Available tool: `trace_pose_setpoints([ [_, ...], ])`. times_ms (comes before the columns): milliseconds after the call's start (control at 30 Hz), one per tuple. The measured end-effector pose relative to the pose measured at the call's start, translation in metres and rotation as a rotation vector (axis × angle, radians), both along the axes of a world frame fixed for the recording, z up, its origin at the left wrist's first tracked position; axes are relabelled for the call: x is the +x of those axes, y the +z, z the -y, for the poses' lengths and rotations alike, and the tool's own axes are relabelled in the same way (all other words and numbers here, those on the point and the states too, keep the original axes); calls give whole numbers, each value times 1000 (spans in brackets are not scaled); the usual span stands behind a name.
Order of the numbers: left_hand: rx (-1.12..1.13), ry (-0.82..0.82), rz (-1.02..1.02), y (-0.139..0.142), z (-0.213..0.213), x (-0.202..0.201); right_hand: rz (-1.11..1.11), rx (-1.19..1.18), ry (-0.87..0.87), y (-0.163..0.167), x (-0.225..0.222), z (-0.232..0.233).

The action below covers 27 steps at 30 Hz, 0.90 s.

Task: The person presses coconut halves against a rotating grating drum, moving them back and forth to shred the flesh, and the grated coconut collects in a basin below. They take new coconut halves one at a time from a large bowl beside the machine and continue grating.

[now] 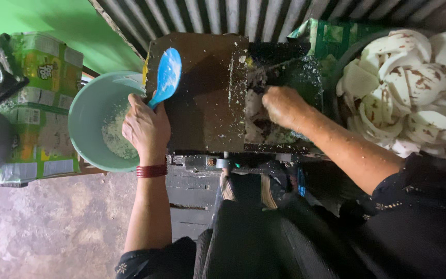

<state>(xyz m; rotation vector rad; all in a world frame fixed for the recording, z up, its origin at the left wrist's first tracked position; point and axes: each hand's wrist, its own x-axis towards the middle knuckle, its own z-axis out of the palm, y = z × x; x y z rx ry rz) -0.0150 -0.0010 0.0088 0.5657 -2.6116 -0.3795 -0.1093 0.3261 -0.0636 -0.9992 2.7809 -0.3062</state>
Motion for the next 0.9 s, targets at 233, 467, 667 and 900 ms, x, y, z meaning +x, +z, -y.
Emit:
trace_pose_setpoints([
  [233, 21, 41, 39, 4, -5, 0, 55, 4, 20, -24, -7, 8],
  [467, 48, 40, 62, 5, -6, 1, 108, 6, -30, -30, -3, 9],
  [667, 43, 39, 63, 3, -5, 1, 109, 10, -26, -31, -3, 16],
  [900, 48, 19, 12, 0, -1, 0, 68, -15, 35, -19, 8, 12],
])
